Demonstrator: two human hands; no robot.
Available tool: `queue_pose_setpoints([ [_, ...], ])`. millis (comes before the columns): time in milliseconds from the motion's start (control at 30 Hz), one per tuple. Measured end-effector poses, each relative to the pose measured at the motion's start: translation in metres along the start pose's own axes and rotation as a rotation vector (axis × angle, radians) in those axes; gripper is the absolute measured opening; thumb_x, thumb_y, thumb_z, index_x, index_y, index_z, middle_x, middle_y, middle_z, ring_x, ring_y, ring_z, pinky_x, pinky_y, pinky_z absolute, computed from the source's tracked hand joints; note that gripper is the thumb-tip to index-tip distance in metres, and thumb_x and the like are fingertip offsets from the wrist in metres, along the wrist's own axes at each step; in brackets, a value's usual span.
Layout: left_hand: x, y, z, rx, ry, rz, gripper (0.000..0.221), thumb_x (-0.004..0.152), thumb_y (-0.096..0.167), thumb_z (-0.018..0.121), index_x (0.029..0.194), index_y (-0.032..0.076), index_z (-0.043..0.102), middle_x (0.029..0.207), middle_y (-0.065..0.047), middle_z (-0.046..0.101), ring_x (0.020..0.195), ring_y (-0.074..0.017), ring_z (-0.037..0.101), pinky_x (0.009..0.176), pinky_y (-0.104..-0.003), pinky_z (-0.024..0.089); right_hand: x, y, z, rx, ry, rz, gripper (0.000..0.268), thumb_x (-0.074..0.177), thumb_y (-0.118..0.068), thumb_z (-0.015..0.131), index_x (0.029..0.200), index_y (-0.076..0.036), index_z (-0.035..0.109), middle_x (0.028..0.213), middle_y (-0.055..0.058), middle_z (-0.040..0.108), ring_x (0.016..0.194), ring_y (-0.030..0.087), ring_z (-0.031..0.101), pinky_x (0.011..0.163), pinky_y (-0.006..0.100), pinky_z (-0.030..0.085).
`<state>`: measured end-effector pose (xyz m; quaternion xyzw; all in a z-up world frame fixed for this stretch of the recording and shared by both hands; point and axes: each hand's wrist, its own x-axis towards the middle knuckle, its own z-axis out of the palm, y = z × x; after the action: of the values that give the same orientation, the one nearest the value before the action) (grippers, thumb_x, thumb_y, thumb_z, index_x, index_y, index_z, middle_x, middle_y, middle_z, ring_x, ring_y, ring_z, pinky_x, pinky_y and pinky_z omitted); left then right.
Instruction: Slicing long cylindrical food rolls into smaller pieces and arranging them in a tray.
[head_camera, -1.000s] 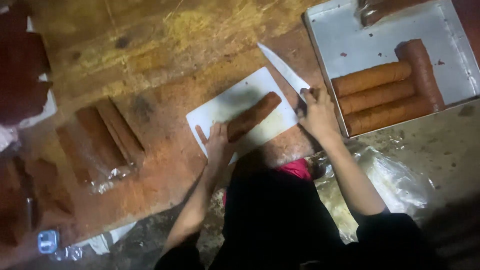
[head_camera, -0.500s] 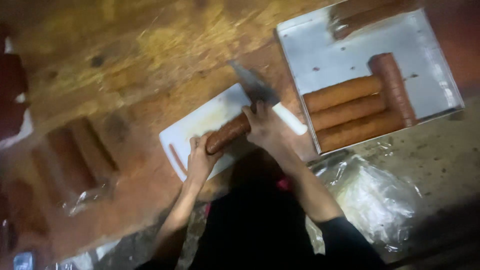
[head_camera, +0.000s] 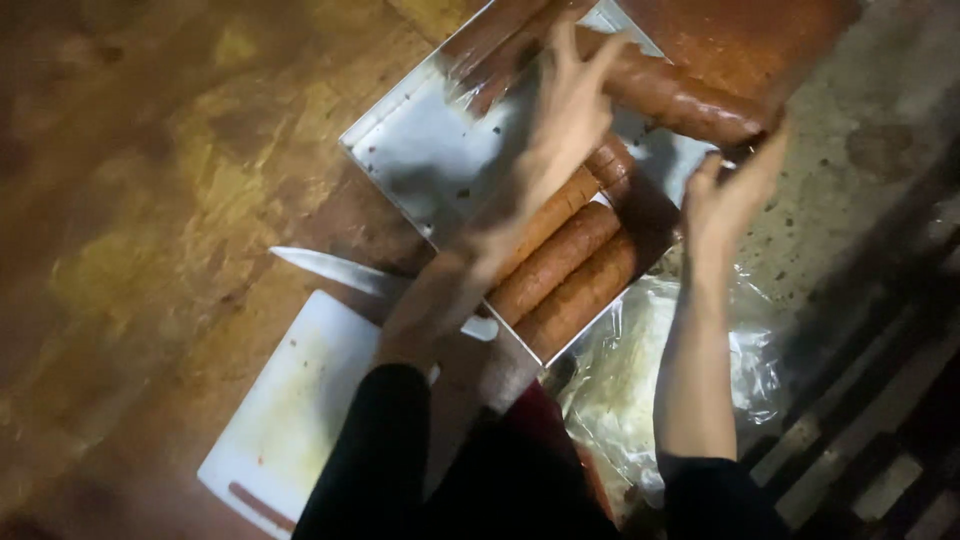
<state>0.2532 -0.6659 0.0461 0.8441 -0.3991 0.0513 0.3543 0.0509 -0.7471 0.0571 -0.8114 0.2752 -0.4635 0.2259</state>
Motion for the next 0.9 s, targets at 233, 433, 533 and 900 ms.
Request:
queue_pose_setpoints([
  [233,0.055,0.022,0.070,0.351,-0.986,-0.041,0.048,0.097,0.038,0.068,0.142,0.036,0.053,0.153,-0.009,0.029,0.132,-0.0389,0.044,0.109,-0.059,0.033,-0.059,0.086,-0.028,-0.419,-0.427,0.358,0.028,0.078,-0.007,0.052,0.097,0.000,0.070,0.091,0.024,0.065,0.080,0.043,0.063,0.081,0.053,0.048],
  [433,0.064,0.037,0.046,0.451,-1.175,0.030,0.054,0.101,0.019,0.046,0.155,0.026,0.042,0.166,-0.009,0.020,0.139,-0.0323,0.046,0.113,-0.055,0.037,-0.057,0.054,-0.020,-0.159,-0.265,0.527,0.039,0.088,-0.005,0.052,0.123,0.002,0.067,0.114,0.021,0.061,0.108,0.034,0.064,0.098,0.041,0.047],
  [533,0.057,0.046,-0.018,0.258,-1.178,-0.079,0.071,0.101,0.001,0.043,0.158,0.041,0.030,0.173,-0.006,0.001,0.149,-0.0320,0.036,0.098,-0.038,0.046,-0.075,0.056,-0.025,0.009,-0.199,0.558,0.061,0.086,0.000,0.042,0.146,-0.008,0.052,0.116,0.018,0.053,0.095,0.027,0.059,0.079,0.036,0.047],
  [900,0.069,-0.146,0.107,0.694,-0.084,0.068,0.049,0.089,0.021,0.060,0.137,0.012,0.057,0.127,-0.017,0.055,0.113,-0.0384,0.051,0.091,-0.055,0.047,-0.311,-0.025,-0.141,0.024,-0.180,1.002,0.051,0.093,-0.011,0.053,0.143,-0.001,0.050,0.146,0.020,0.052,0.133,0.033,0.050,0.107,0.046,0.047],
])
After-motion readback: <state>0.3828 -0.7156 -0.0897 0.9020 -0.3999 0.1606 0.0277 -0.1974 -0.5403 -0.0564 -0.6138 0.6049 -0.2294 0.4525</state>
